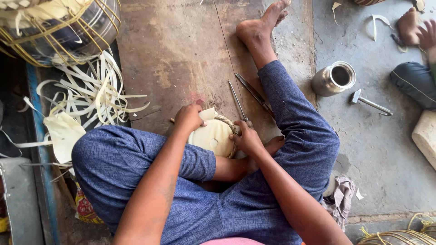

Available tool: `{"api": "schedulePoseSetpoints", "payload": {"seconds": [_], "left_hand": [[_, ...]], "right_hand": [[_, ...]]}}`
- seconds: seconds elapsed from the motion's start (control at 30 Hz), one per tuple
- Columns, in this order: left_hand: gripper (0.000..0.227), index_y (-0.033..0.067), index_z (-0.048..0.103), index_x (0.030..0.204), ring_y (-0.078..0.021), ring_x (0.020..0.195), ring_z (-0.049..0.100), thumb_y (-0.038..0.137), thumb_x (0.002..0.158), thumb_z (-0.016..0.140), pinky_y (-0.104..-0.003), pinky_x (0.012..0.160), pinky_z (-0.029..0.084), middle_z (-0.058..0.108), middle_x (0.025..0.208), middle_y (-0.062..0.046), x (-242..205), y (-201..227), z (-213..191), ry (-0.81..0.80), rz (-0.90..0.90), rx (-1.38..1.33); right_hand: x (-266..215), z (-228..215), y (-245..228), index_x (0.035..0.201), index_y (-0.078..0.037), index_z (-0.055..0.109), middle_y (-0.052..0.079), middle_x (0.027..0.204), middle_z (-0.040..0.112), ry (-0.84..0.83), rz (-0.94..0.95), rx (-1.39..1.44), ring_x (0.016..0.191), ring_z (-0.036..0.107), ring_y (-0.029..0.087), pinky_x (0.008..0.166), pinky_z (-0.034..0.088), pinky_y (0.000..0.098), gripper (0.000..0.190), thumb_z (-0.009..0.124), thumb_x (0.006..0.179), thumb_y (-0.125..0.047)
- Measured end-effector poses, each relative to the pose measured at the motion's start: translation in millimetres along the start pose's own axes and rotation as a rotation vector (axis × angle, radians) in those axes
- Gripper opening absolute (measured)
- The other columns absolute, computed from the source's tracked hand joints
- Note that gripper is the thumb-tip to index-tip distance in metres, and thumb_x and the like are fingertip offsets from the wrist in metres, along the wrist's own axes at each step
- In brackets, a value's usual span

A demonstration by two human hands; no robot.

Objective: The person sits on the floor and uses a metal tool to punch holes into the edge of a drum skin. They then use a knife to trim the excess skin around the rim of the drum. The person repeats this process of punching and trimming around the circumference of the drum.

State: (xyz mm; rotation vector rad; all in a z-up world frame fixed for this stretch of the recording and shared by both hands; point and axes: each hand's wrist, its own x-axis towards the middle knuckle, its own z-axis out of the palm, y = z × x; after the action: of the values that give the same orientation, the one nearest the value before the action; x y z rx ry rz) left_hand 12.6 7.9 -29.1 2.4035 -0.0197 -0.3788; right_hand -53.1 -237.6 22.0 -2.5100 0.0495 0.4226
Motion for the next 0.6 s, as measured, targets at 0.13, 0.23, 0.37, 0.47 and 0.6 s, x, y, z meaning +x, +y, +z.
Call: {"api": "schedulePoseSetpoints", "payload": {"seconds": [0.13,0.23,0.37,0.47,0.6], "left_hand": [[0.035,0.0107,0.077,0.099,-0.0376,0.101,0.069,0.024,0.069,0.090,-0.048,0.087,0.054,0.075,0.102,-0.016,0,-5,8,0.031,0.056,0.052],[0.031,0.0114,0.077,0.097,-0.0360,0.096,0.071,0.024,0.071,0.088,-0.047,0.084,0.054,0.075,0.096,-0.016,-9,-16,-5,0.028,-0.007,-0.086],[0.016,0.0136,0.078,0.094,-0.0333,0.089,0.074,0.024,0.082,0.079,-0.045,0.081,0.055,0.077,0.090,-0.012,-21,-13,-24,0.015,-0.031,-0.147],[0.016,0.0132,0.079,0.092,-0.0344,0.089,0.072,0.022,0.077,0.080,-0.045,0.080,0.054,0.077,0.089,-0.013,-22,-2,-37,0.012,0.098,-0.081],[0.015,0.0150,0.076,0.101,-0.0337,0.096,0.069,0.025,0.090,0.072,-0.047,0.083,0.052,0.072,0.096,-0.010,-18,-7,-56,0.025,-0.088,-0.092]], "right_hand": [[3,1,-1,0.131,-0.009,0.060,0.020,0.098,0.073,-0.013,-0.034,-0.004,0.093,0.072,0.036,0.084,0.056,0.0452,0.058,0.082,0.079,-0.024],[8,-4,-8,0.127,-0.010,0.063,0.019,0.104,0.072,0.001,-0.112,-0.071,0.096,0.071,0.035,0.085,0.056,0.0447,0.054,0.083,0.079,-0.023],[20,-17,-42,0.128,-0.009,0.063,0.017,0.115,0.066,0.062,-0.301,-0.017,0.097,0.071,0.032,0.084,0.057,0.0425,0.050,0.081,0.081,-0.016],[41,-16,-79,0.134,-0.011,0.058,0.014,0.121,0.060,-0.057,-0.269,0.136,0.096,0.071,0.029,0.082,0.057,0.0390,0.059,0.078,0.079,-0.014],[63,-2,-89,0.106,-0.009,0.070,0.012,0.111,0.064,-0.092,-0.440,-0.003,0.103,0.066,0.032,0.086,0.056,0.0407,0.029,0.081,0.079,-0.007]]}}
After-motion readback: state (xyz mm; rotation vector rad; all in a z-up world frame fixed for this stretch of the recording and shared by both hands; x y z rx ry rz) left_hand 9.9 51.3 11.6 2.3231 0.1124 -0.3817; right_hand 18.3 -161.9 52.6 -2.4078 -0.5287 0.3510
